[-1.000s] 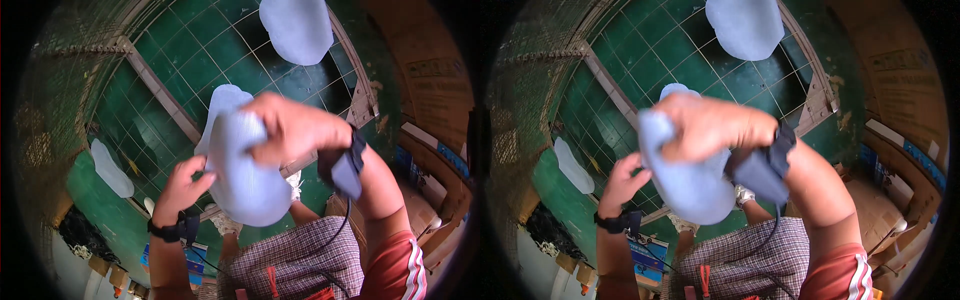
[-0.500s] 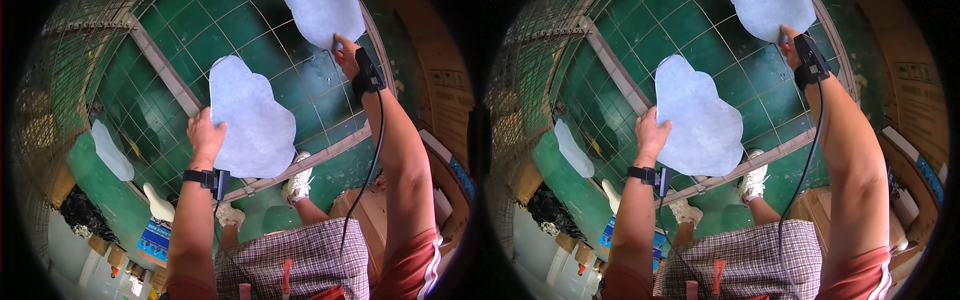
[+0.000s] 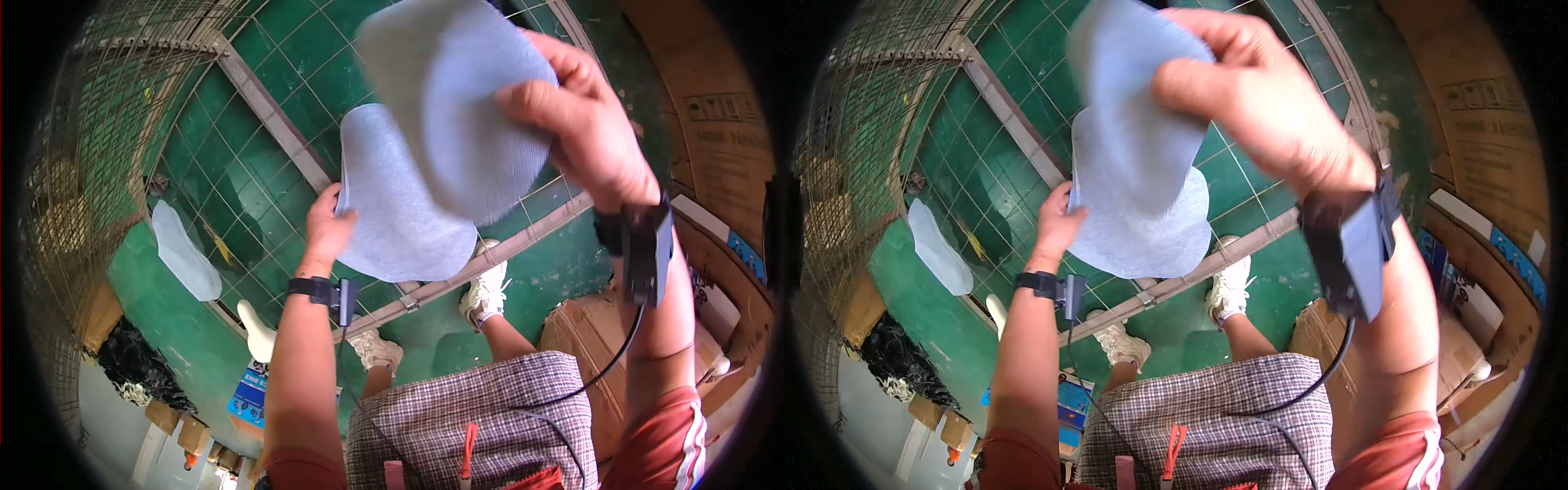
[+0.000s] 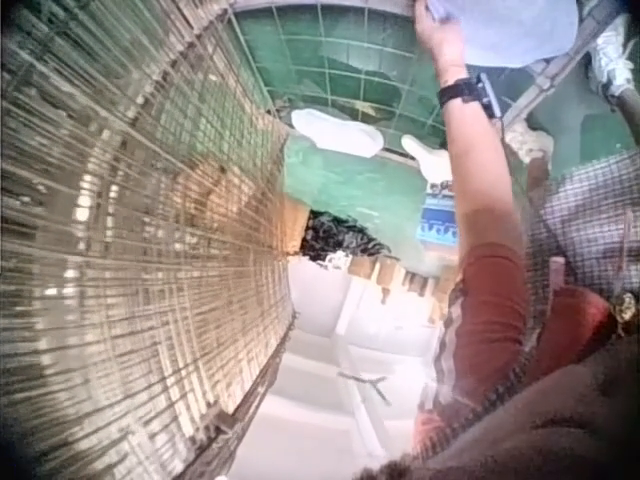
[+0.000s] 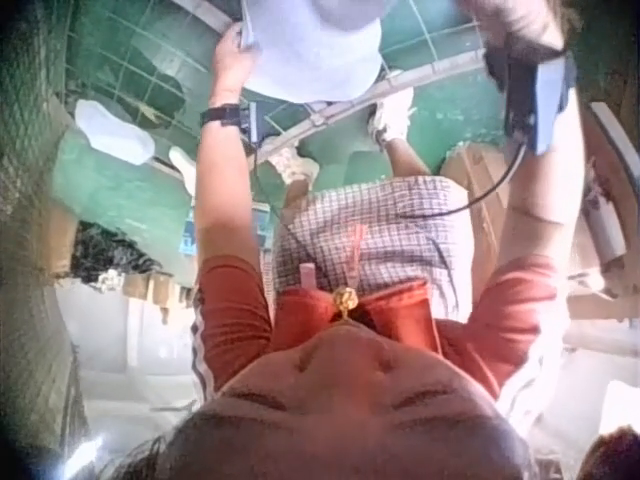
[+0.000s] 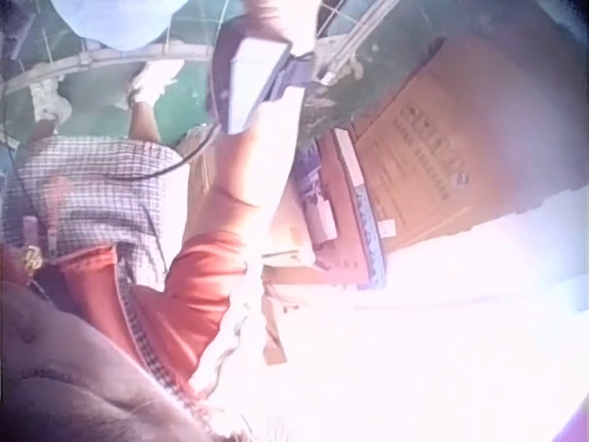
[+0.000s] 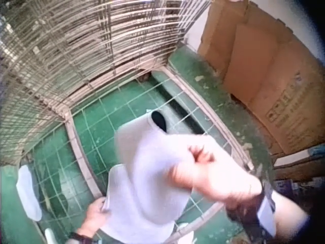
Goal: Inspecting and moving bicycle seat components within a factory production line.
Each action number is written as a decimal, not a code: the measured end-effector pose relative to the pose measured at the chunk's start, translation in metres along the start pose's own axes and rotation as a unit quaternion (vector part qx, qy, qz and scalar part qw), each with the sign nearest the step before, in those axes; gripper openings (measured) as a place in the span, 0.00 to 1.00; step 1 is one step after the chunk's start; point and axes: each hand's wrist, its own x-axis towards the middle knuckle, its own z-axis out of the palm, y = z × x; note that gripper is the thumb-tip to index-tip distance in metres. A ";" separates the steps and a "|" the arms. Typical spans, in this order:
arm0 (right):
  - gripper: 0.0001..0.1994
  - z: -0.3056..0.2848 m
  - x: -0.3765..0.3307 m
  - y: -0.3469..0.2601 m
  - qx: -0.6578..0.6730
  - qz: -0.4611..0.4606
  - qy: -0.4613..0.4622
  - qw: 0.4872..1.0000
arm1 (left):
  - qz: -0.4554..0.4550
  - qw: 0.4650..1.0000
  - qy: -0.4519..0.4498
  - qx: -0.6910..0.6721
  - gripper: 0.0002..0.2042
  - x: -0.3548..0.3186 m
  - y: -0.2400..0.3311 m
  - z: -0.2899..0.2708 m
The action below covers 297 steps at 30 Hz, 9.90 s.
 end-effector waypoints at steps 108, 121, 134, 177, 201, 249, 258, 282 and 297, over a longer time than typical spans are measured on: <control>0.34 0.753 -0.096 0.216 0.032 0.369 -0.195 0.908 | -0.129 0.873 0.363 -0.301 0.17 -0.456 -0.381 -0.353; 0.33 0.685 -0.130 0.312 -0.230 0.366 -0.387 0.814 | -0.076 0.455 0.228 -0.857 0.31 -0.567 -0.352 -0.376; 0.22 0.524 -0.031 0.457 -0.169 0.335 0.237 0.896 | -0.172 0.601 0.369 -0.687 0.26 -0.596 -0.307 -0.423; 0.28 1.237 0.575 -0.094 -0.204 0.055 0.132 0.968 | -0.045 0.727 0.513 -0.455 0.21 -0.373 -0.185 -1.383; 0.23 1.052 1.338 -0.622 0.061 -0.228 0.093 0.967 | 0.181 0.972 -0.004 0.148 0.22 0.657 0.618 -1.797; 0.18 0.900 2.950 -1.385 -0.159 -0.422 0.277 0.849 | -0.036 0.621 0.777 0.097 0.26 1.733 1.253 -2.628; 0.16 0.958 3.335 -1.393 -0.078 -0.227 0.140 0.961 | -0.024 0.711 0.554 -0.431 0.32 2.047 1.265 -2.722; 0.18 1.206 4.215 -1.581 -0.078 -0.155 0.007 0.985 | -0.162 0.838 0.469 -0.228 0.14 2.677 1.454 -3.139; 0.36 1.638 4.627 -1.749 -0.209 -0.710 -0.291 0.606 | -0.140 0.921 0.362 -0.037 0.25 2.968 1.591 -3.525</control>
